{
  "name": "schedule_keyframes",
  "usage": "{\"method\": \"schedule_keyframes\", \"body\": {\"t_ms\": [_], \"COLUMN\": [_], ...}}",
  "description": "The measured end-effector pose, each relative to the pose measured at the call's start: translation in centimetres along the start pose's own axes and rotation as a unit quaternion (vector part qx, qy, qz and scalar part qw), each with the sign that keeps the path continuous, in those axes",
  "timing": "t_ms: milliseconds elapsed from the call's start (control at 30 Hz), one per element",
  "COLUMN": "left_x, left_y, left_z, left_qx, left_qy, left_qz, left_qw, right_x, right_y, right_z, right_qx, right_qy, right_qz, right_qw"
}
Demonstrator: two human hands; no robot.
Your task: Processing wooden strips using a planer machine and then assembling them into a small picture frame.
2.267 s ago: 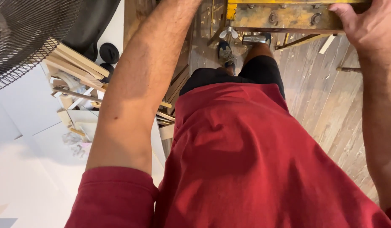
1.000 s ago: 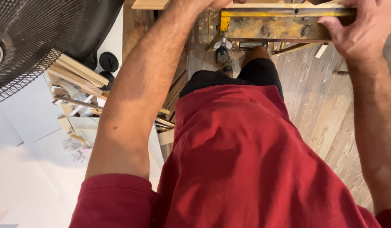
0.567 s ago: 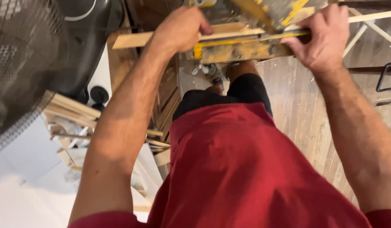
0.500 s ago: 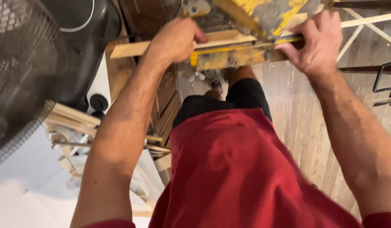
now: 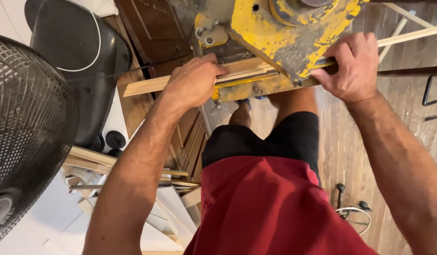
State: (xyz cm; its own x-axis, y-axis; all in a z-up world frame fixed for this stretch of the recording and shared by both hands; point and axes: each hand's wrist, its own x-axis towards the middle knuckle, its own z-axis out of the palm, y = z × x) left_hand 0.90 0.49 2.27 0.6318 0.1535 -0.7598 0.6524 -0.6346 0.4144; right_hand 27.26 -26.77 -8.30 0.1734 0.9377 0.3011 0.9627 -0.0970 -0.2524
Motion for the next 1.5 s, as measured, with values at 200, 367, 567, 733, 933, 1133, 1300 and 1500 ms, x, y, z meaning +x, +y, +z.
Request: {"method": "schedule_keyframes", "body": {"t_ms": [200,367,567,733,933,1133,1300,1500], "left_x": [-0.9,0.5,0.5,0.0,0.2,-0.7,-0.1,0.2], "left_y": [0.9,-0.5,-1.1,-0.4,-0.2,0.5,-0.3,-0.4], "left_z": [-0.5,0.5,0.2,0.5,0.2,-0.3,0.7,1.0], "left_qx": [-0.03,0.009,-0.003,0.001,0.022,0.023,0.041,0.043], "left_qy": [0.0,0.012,0.006,0.008,0.017,0.005,0.011,0.019], "left_qz": [0.007,0.043,0.06,0.045,0.055,0.032,0.039,0.032], "left_qw": [1.0,0.999,0.998,0.999,0.998,0.999,0.998,0.998], "right_x": [0.6,0.4,1.4,1.4,1.7,0.8,0.1,-0.4], "right_y": [-0.5,-0.4,-0.7,-1.1,-1.0,-0.3,0.0,0.1], "right_z": [-0.4,-0.3,-0.6,-1.1,-1.2,-0.3,0.2,0.4], "right_qx": [0.026,-0.015,-0.015,0.004,-0.013,-0.033,-0.021,-0.037], "right_qy": [0.013,0.009,0.011,0.007,0.006,0.01,0.014,0.01], "right_qz": [-0.002,-0.017,-0.033,-0.031,-0.035,-0.03,-0.016,-0.005], "right_qw": [1.0,1.0,0.999,0.999,0.999,0.999,1.0,0.999]}}
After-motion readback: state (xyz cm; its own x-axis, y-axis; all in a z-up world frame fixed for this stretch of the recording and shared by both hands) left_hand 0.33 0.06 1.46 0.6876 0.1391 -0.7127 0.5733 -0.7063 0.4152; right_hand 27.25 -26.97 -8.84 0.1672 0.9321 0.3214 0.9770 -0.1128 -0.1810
